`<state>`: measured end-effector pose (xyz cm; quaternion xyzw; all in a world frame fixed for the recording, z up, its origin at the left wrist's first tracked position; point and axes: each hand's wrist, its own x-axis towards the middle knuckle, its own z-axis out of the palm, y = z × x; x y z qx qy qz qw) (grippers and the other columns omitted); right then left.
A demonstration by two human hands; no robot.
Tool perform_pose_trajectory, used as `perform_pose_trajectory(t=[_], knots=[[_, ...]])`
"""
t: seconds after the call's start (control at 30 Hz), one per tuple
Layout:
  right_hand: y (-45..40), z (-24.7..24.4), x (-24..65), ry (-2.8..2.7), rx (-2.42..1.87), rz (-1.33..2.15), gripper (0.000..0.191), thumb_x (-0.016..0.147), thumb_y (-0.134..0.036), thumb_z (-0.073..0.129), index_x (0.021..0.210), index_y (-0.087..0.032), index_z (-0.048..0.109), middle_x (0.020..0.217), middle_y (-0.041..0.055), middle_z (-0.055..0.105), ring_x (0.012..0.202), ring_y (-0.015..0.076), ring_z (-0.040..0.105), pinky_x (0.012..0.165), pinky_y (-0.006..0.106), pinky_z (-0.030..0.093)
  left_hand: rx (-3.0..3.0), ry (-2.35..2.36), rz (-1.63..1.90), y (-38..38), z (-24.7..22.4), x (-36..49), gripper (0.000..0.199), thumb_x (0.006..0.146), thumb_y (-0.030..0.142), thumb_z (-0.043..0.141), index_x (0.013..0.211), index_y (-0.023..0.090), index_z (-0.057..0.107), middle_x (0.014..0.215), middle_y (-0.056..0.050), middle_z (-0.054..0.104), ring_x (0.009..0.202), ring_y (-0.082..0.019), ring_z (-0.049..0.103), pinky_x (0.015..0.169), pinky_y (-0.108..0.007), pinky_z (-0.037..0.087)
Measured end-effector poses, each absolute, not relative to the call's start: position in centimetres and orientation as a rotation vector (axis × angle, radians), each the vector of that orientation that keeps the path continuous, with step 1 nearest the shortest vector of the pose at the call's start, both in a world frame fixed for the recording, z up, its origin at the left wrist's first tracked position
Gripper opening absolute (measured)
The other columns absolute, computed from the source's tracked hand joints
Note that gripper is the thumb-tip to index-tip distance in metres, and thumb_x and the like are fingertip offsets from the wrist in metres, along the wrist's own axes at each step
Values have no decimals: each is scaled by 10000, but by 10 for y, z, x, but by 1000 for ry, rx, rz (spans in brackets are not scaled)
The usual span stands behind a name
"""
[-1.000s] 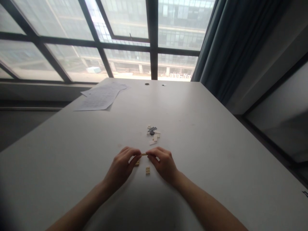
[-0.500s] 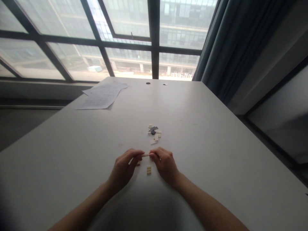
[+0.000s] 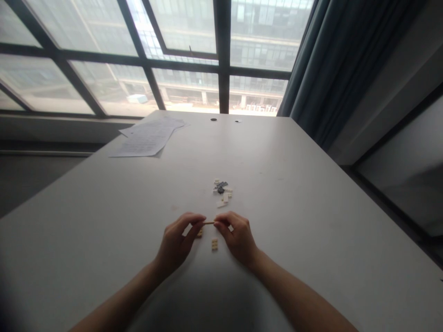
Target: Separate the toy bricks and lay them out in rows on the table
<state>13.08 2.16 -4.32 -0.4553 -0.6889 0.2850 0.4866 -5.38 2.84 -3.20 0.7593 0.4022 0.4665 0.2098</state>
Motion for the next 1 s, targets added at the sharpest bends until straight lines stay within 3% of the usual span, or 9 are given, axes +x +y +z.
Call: perform_pose_trajectory(t=[0.2,0.4,0.63,0.83,1.0], knots=[[19,-44,129,-1680,-1080,647,95,879,-266,574,877,-208,648,829,27,686,748,154,630,707,272,500,2144,1074,1230,28,-28,-53,86,884,218,542,923,203,618,843,-46,655,755,-149,618,698,-272,518],[16,-46,128,-1788,-994,524,216,875,-222,568,1090,-212,590,901,44,665,808,166,613,762,305,505,2477,1096,1272,42,-13,-81,67,869,203,569,869,200,636,800,-46,661,756,-156,583,721,-294,491],[14,-48,125,-2016,-915,365,156,882,-194,533,1014,-215,613,907,64,657,872,198,579,799,348,493,2865,1221,809,39,-44,-125,128,881,185,531,911,217,651,785,-36,652,754,-170,562,748,-310,449],[10,-47,121,-2163,-861,236,140,890,-184,507,983,-207,610,874,62,666,816,190,563,778,347,481,2852,1130,749,35,-55,-123,143,878,247,549,982,209,640,886,-61,662,822,-181,573,779,-328,458],[4,-46,116,-2356,-875,123,179,904,-256,517,1041,-179,603,975,89,663,910,228,554,836,389,457,2765,1174,745,37,-50,-129,265,855,315,592,1096,205,595,993,-75,655,903,-211,562,838,-365,440]])
